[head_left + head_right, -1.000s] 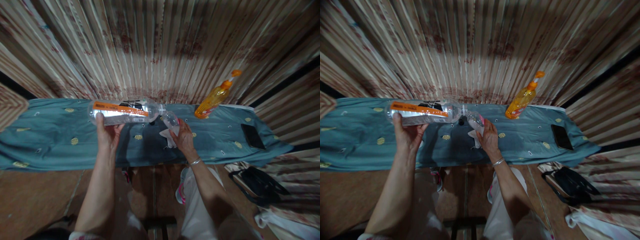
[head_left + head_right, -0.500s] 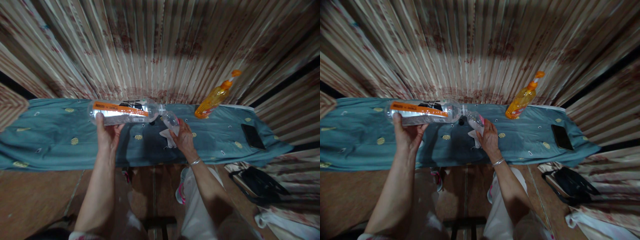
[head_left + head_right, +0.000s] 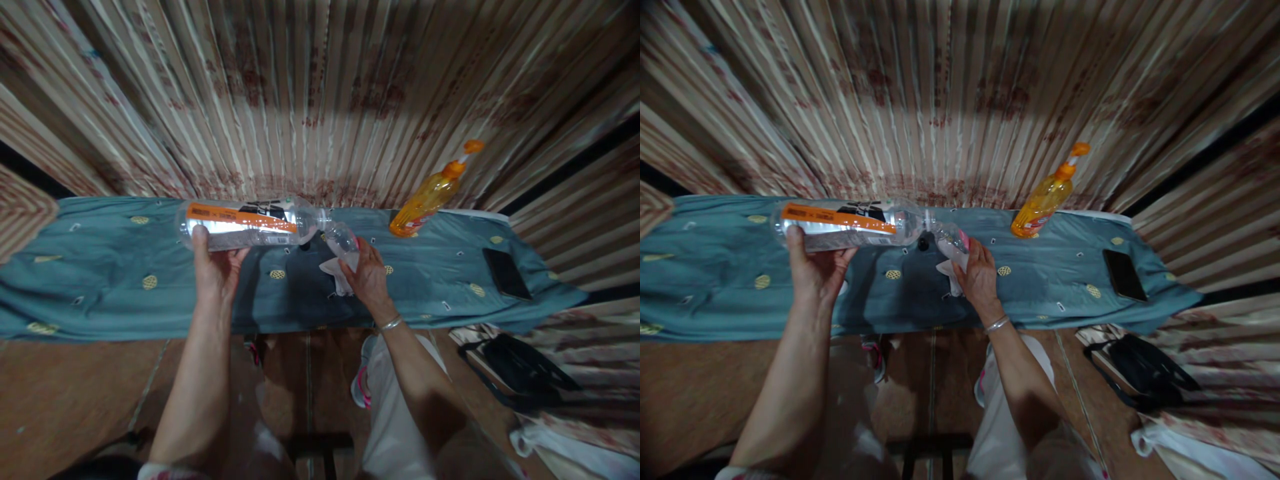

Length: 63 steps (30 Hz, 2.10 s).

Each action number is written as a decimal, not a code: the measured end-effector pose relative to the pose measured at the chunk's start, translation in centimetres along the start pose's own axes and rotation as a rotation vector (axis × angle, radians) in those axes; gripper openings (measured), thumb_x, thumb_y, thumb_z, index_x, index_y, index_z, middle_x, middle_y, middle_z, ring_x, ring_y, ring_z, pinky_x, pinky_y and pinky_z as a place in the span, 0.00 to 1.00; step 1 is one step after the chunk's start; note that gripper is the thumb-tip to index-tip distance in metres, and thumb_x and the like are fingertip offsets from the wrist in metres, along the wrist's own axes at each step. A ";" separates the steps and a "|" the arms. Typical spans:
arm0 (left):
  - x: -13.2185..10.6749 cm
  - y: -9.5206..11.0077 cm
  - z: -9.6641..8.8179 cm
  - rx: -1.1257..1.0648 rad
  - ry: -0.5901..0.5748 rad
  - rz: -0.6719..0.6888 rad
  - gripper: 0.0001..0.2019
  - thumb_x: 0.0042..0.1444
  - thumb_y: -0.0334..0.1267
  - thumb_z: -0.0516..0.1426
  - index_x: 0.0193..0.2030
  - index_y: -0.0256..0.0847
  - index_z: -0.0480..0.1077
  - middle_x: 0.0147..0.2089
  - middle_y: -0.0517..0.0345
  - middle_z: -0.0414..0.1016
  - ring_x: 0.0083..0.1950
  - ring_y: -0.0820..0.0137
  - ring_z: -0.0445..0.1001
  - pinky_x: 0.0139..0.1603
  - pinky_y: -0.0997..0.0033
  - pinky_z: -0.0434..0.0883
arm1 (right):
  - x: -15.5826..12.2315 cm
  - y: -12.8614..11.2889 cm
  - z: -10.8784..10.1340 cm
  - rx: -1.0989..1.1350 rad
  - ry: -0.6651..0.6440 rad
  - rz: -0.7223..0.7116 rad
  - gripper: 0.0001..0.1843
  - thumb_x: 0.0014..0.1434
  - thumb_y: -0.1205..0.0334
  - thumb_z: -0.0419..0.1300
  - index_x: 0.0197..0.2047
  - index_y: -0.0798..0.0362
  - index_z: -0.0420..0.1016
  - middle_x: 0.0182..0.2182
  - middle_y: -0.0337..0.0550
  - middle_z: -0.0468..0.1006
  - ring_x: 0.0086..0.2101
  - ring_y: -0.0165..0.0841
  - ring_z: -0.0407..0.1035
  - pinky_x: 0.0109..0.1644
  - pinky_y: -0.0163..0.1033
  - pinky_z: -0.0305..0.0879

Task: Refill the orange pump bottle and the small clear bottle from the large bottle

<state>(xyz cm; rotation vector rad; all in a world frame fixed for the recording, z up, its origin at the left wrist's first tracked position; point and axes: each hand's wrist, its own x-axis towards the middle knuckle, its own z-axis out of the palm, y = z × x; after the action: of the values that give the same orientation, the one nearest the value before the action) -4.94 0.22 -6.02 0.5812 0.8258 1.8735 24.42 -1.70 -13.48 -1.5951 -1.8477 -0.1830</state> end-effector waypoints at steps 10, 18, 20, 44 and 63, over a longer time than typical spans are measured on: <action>0.1 0.0 -0.2 0.035 -0.017 0.003 0.23 0.51 0.60 0.66 0.48 0.48 0.79 0.59 0.48 0.81 0.67 0.49 0.74 0.53 0.52 0.82 | 0.1 -0.2 -0.1 0.005 -0.018 0.030 0.34 0.69 0.48 0.60 0.68 0.63 0.62 0.55 0.67 0.79 0.55 0.53 0.75 0.63 0.62 0.72; -0.2 0.1 0.1 0.071 -0.044 0.032 0.24 0.51 0.62 0.66 0.47 0.48 0.79 0.57 0.47 0.81 0.67 0.49 0.74 0.56 0.50 0.81 | 0.1 -0.3 -0.2 -0.027 -0.009 0.005 0.33 0.68 0.51 0.61 0.67 0.64 0.63 0.55 0.66 0.79 0.54 0.52 0.76 0.64 0.61 0.72; -0.2 0.0 0.0 0.085 -0.046 0.034 0.23 0.52 0.62 0.65 0.47 0.49 0.79 0.57 0.48 0.81 0.67 0.50 0.74 0.57 0.50 0.80 | 0.1 -0.2 -0.2 -0.031 -0.011 0.006 0.33 0.68 0.50 0.61 0.67 0.63 0.63 0.55 0.66 0.79 0.55 0.51 0.76 0.63 0.60 0.72; -0.2 0.0 0.0 0.000 0.003 -0.010 0.24 0.57 0.57 0.64 0.54 0.45 0.78 0.59 0.45 0.81 0.67 0.50 0.73 0.57 0.52 0.80 | 0.1 -0.2 -0.1 -0.009 -0.034 0.021 0.35 0.66 0.54 0.64 0.67 0.69 0.64 0.57 0.70 0.78 0.57 0.52 0.74 0.66 0.59 0.69; -0.3 -0.1 0.3 0.030 0.032 0.014 0.28 0.48 0.61 0.67 0.49 0.43 0.77 0.58 0.40 0.79 0.71 0.45 0.68 0.61 0.47 0.77 | 0.0 -0.1 -0.1 0.006 -0.032 0.003 0.34 0.69 0.50 0.59 0.69 0.64 0.61 0.59 0.70 0.77 0.57 0.53 0.73 0.65 0.62 0.69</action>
<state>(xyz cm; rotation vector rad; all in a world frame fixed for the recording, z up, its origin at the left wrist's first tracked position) -4.59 0.04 -5.93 0.5782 0.8736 1.8908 24.34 -1.78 -13.31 -1.6053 -1.8684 -0.1507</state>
